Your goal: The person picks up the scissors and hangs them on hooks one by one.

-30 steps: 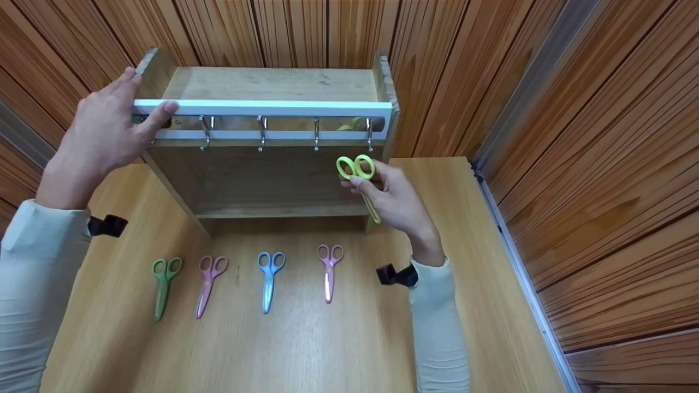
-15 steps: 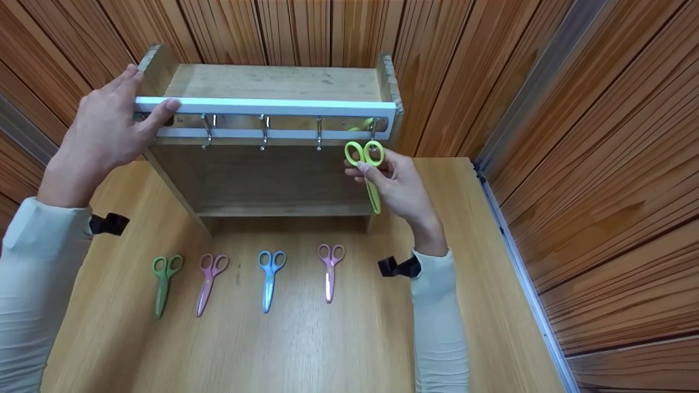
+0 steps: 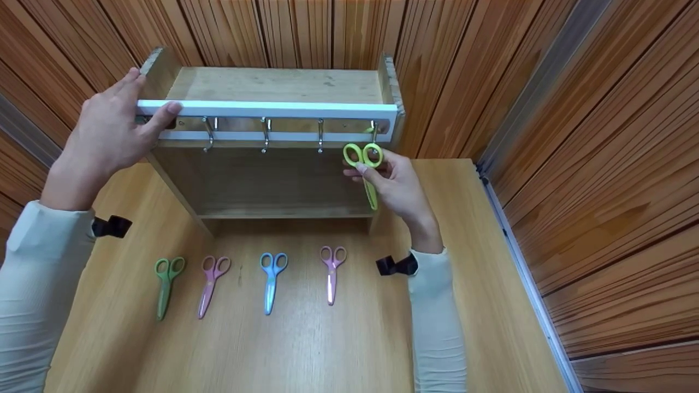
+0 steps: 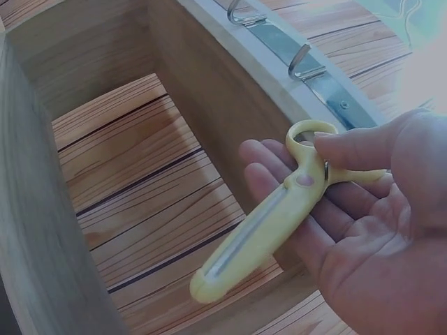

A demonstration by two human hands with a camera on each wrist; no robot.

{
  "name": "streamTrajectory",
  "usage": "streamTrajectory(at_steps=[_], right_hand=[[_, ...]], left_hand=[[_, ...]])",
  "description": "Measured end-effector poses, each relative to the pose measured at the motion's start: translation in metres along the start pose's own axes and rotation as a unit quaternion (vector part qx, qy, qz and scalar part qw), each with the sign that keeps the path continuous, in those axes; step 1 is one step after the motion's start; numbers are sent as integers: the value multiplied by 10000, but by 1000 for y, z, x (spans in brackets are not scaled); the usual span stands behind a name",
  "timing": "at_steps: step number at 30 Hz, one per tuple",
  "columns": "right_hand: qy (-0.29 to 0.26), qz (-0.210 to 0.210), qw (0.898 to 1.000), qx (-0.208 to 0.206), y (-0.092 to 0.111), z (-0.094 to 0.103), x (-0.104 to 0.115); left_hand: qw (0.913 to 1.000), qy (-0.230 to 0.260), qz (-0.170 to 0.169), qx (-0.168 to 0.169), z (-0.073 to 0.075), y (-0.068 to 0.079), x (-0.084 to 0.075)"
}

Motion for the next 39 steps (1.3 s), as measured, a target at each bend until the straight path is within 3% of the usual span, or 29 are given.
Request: streamTrajectory(at_steps=[11,18,26,32,39], right_hand=[[58,132,9998,-147,1,5,-3],[701,-78,9961,-533,6,6,-4],[1548,-319,9775,-1394,28,-3,-1],[1774,-109,9626,-2046,50,-14,3],[1761,-203,9462,-2705,74,-28,3]], left_hand=[[10000,9,-4,13,0,-3,-3],[10000,86,8,-26,0,-3,-1],[9999,149,-12,51,1,-5,-5],[9999,109,-59,41,-2,-5,-9],[9999,110,-129,-21,-3,-6,-13]])
Point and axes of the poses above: each hand's wrist, its own y-axis away from the middle knuckle, its own z-axis out of the back of the hand, x = y × z, the point moved 3 cm from there along -y, towards the middle knuckle, and after that the axes turned 9 degrees about x, right-handed, at the moved point
